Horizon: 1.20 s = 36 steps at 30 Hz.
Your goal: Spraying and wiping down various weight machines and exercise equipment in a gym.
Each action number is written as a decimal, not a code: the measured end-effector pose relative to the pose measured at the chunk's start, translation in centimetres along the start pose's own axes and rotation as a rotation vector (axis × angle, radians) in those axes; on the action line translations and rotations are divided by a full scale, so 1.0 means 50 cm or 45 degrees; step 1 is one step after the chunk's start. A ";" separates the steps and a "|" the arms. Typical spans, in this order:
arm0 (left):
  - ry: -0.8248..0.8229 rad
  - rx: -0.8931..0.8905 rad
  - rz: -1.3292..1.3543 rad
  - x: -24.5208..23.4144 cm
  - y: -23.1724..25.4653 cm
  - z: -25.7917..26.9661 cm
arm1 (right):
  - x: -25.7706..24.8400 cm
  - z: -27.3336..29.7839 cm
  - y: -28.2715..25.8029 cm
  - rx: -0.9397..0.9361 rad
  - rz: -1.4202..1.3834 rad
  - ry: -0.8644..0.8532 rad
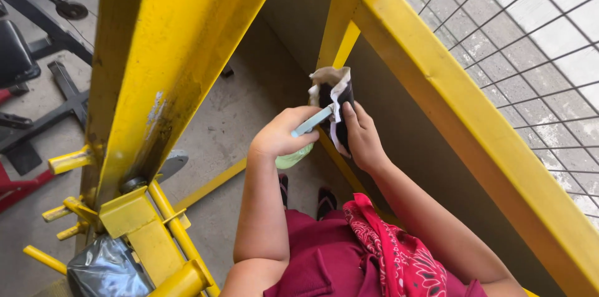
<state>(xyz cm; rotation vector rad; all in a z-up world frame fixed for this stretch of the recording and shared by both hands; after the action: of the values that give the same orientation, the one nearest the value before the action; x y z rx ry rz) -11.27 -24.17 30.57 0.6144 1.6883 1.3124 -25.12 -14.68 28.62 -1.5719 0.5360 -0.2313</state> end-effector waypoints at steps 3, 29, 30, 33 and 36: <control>-0.002 -0.083 -0.025 0.030 -0.046 0.025 | 0.024 0.029 0.083 0.388 -0.282 -0.143; 0.537 -0.510 -0.163 0.148 -0.396 0.203 | 0.119 0.139 0.562 0.912 -0.716 -0.135; 0.528 -0.526 -0.160 0.150 -0.412 0.204 | 0.127 0.137 0.573 0.930 -0.719 -0.132; 0.495 -0.589 -0.170 0.161 -0.463 0.210 | 0.147 0.129 0.590 0.978 -0.770 -0.097; 0.498 -0.568 -0.283 0.165 -0.505 0.206 | 0.166 0.118 0.608 1.025 -0.753 -0.099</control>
<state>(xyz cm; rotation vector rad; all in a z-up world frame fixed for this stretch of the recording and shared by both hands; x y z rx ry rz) -3.06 -20.41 3.54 -0.0957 1.6246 1.6461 -21.11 -13.12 -3.16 -0.8989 -0.1134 -0.7309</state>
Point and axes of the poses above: each hand's wrist, its own z-axis away from the middle knuckle, its own x-axis out of the palm, y = z × x, the point moved 8 cm from there along -z, towards the middle knuckle, and after that the axes turned 1 degree about -x, right-handed, at the moved point
